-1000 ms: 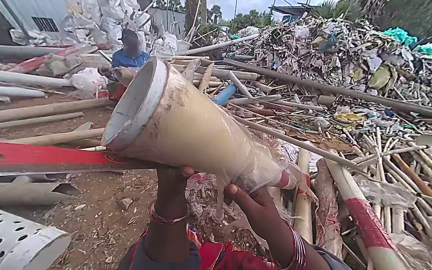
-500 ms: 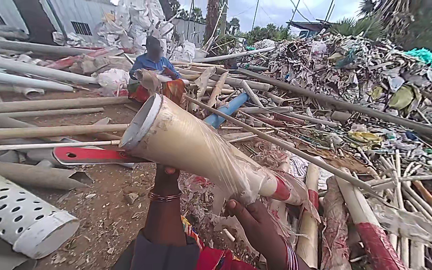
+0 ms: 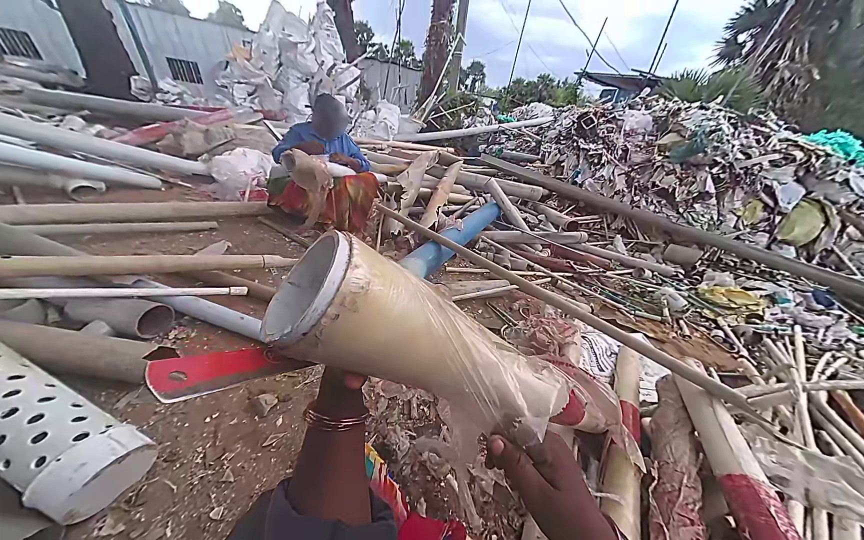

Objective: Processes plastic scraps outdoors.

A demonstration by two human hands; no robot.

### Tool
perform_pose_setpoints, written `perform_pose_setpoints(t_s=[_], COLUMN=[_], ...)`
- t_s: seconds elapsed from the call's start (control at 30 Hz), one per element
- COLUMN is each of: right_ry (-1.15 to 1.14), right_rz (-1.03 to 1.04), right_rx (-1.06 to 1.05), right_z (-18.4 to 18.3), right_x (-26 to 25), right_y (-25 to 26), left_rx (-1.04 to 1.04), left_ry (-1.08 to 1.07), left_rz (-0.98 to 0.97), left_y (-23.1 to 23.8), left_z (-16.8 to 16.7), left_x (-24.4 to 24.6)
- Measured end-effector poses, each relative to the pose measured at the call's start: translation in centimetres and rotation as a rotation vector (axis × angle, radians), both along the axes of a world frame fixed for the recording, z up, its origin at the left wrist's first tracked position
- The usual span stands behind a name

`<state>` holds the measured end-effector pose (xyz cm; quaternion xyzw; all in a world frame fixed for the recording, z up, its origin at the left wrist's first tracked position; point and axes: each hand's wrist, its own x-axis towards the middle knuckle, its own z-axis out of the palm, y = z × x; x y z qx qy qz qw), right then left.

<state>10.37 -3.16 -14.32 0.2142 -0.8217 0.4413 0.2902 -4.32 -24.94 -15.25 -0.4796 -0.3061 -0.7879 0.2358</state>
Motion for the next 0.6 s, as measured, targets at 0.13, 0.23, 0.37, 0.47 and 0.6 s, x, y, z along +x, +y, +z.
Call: perform_pose_setpoints(t_s=[0.13,0.23,0.37,0.47,0.6], right_ry=[0.019,0.021,-0.009,-0.042,-0.105], right_rz=[0.003,0.039,0.060,0.082,0.129], right_rx=[-0.051,-0.129,-0.184,-0.254,-0.381], right_z=[-0.3,-0.4,-0.9,-1.4,-1.5], right_x=[-0.1,-0.2,-0.4,-0.5,-0.4], right_y=[0.2,0.1,0.1,0.0,-0.2], left_rx=[-0.028,-0.038,-0.058,-0.034,-0.031], left_ry=[-0.030,0.001,0.011,-0.010,-0.045], left_rz=[-0.049,-0.099,-0.078,-0.118,-0.090], left_y=[-0.5,-0.5,-0.7,-0.6,-0.6], left_z=[-0.4,-0.3,-0.7,-0.4,0.0], left_x=[0.4,0.8,0.5,0.7,1.6])
